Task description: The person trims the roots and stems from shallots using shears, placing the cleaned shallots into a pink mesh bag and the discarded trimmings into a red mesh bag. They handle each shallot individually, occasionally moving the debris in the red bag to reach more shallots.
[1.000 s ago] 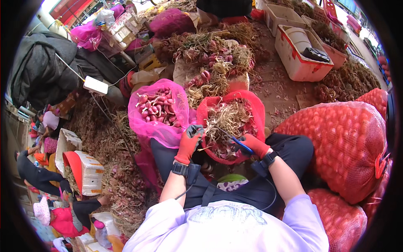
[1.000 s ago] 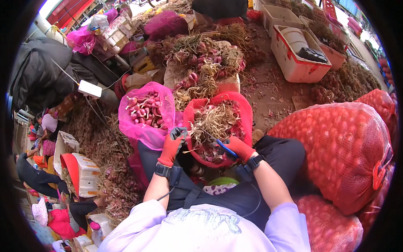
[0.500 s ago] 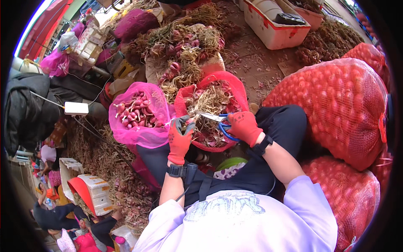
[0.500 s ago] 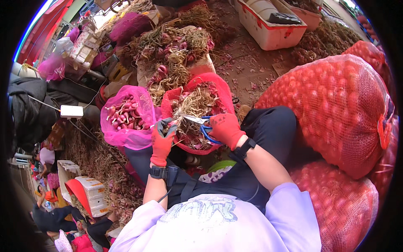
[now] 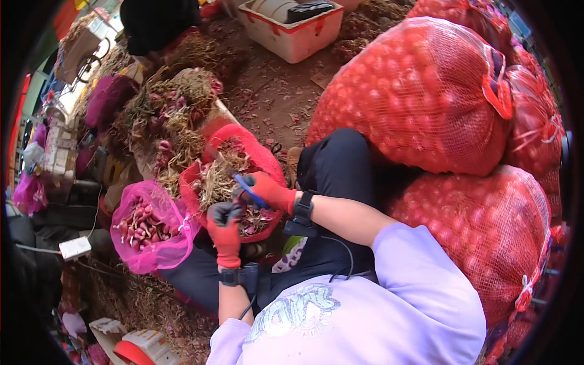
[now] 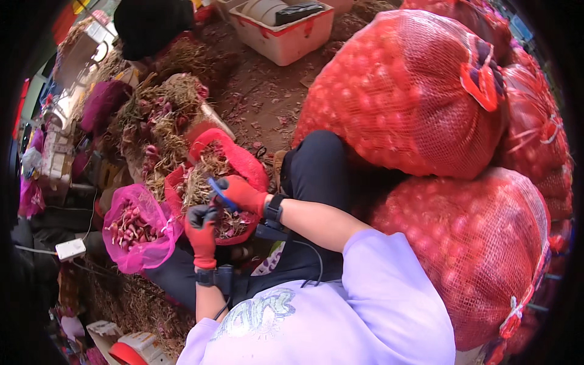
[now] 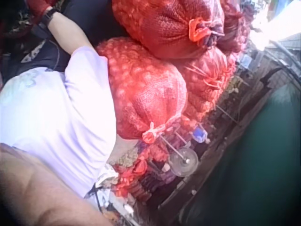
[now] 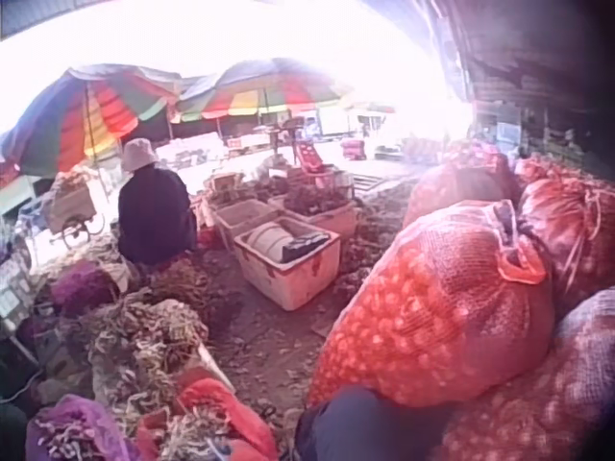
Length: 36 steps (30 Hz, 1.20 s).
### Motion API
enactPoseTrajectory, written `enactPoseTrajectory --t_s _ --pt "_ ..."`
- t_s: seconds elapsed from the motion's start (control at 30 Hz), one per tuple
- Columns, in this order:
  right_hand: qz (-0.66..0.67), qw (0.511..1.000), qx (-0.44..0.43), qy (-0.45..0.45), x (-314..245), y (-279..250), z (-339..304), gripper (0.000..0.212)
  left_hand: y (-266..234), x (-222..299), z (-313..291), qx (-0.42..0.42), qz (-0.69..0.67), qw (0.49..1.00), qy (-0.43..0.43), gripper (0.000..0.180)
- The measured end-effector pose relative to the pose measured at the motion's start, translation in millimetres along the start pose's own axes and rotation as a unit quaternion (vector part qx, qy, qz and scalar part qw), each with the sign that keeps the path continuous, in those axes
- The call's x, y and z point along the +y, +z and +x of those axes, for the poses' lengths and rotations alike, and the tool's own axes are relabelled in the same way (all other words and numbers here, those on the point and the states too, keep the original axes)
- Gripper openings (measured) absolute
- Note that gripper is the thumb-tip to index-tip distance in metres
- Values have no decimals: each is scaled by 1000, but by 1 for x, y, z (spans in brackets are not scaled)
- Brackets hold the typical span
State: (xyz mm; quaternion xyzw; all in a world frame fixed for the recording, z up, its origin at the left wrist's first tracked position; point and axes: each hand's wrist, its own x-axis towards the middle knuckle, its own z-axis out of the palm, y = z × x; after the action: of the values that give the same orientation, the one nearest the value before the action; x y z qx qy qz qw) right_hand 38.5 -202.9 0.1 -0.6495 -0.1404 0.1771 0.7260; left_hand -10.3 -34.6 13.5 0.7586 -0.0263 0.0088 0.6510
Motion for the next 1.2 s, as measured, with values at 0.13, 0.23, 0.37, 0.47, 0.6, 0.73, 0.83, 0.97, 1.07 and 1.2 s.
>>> enactPoseTrajectory --t_s 0.13,0.23,0.37,0.47,0.6,0.73,0.83,0.97,1.07,1.2 --pt "233 966 75 83 -13 -11 -9 18 1 -5 1 -55 135 975 166 15" --pt "165 986 28 31 -17 -17 -2 20 6 7 3 43 -128 990 -45 31" --pt "97 995 -5 27 -34 -3 -5 19 -11 4 -6 -133 -245 957 -75 29" --pt "120 990 17 72 -24 3 -6 23 -5 1 -6 -67 -208 971 -95 31" --pt "72 982 7 172 -36 11 -10 19 2 2 -8 41 -95 993 -50 48" --pt "32 997 18 73 -20 3 -10 13 -2 10 -8 -29 -140 988 -63 42" --pt "-114 992 49 12 -14 -1 -7 17 -1 6 -9 -25 -237 961 -140 29" --pt "97 980 87 152 -19 -1 -5 18 -8 1 -12 -1 -308 940 -145 28" --pt "123 983 21 134 -34 3 -6 19 -4 2 -7 -30 -197 972 -124 26" --pt "-123 991 -16 -51 -24 8 -8 17 -7 -17 -10 -93 -236 960 -122 28"
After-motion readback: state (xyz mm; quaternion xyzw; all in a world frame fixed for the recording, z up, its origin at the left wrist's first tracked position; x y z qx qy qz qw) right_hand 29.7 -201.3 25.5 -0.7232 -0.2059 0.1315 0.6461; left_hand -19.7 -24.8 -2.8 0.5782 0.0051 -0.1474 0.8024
